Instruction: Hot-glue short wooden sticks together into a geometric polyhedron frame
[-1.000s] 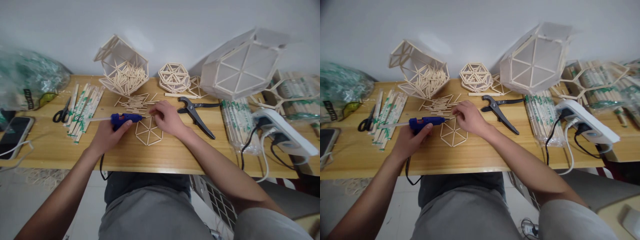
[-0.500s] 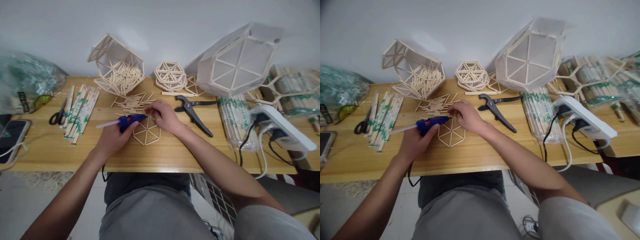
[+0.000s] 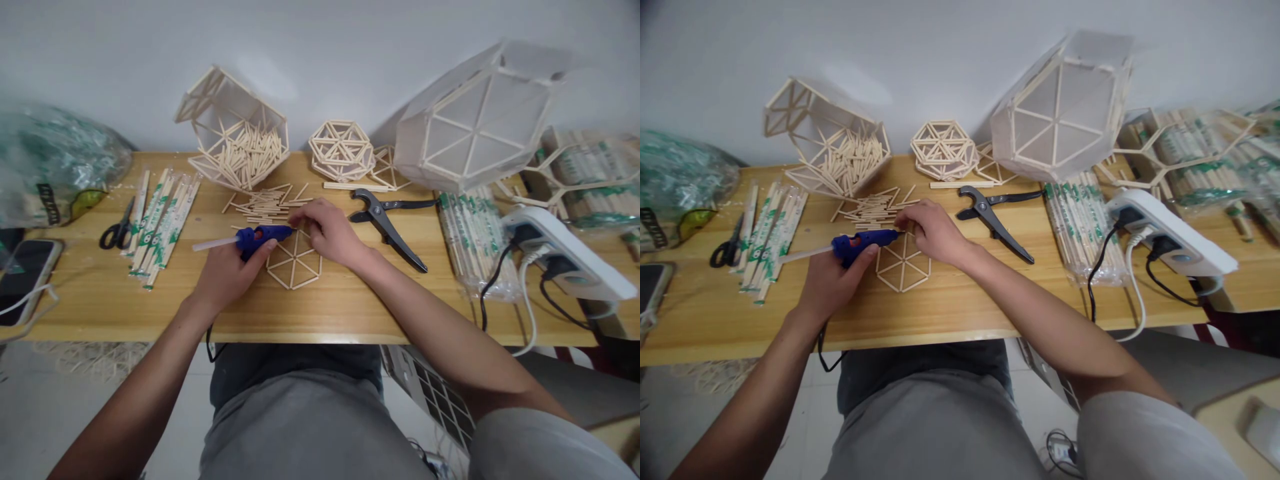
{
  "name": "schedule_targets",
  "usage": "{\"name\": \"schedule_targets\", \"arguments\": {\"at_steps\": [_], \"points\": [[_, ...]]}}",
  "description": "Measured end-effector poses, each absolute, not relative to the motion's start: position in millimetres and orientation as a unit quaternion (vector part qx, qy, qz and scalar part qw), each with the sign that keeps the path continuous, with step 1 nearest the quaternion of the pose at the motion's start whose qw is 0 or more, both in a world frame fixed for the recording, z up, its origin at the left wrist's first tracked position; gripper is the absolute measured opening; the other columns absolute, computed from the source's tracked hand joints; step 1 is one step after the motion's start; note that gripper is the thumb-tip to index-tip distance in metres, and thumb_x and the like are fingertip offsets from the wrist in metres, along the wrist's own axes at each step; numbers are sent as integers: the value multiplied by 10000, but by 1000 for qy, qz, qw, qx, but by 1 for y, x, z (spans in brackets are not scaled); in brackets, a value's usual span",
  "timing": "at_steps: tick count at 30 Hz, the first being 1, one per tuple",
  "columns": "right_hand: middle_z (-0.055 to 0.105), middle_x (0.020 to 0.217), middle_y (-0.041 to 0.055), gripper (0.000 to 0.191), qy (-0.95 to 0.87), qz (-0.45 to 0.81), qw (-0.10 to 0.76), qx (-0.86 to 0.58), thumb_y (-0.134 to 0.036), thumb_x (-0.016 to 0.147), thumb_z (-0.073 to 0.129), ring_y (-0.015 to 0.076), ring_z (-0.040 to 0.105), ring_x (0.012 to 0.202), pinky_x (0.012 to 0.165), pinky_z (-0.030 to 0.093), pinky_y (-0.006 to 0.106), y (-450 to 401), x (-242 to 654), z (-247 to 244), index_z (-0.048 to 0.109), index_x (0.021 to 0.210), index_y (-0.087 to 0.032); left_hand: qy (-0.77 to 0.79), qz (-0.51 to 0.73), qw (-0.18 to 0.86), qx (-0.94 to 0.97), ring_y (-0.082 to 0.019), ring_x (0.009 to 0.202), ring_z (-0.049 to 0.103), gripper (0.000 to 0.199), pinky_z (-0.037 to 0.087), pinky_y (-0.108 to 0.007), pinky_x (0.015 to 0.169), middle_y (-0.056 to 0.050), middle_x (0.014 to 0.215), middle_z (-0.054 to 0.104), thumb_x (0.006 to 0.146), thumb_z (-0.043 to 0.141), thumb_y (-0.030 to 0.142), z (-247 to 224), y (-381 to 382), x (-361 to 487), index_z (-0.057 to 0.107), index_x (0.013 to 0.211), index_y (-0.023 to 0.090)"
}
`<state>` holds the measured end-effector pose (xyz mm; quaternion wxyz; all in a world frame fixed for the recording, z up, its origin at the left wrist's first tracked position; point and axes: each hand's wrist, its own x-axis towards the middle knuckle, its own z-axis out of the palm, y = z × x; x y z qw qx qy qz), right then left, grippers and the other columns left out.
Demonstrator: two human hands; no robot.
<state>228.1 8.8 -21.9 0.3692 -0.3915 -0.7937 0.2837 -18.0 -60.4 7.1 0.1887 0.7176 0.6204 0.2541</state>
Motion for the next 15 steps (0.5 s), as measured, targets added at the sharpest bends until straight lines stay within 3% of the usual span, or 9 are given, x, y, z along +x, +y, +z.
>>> {"name": "schedule_targets", "arguments": {"at_steps": [5,15], "points": [[862,1036,32,480,-794,284,366,-394,35,804,471,242,747,1030,1005,563,411,9,228,-22,803,1031,-226,624,251,184,717,-358,1082,803,488,612,-467,1095,-83,888,829,1040,603,689,6,-59,-19,782,960,242],[854,1003,36,471,-796,281,374,-383,50,797,472,238,747,998,985,561,396,9,228,-21,803,1013,-208,621,257,198,714,-347,1110,810,476,628,-422,1023,-91,1004,862,1051,608,651,11,-61,-15,816,1083,225]]}}
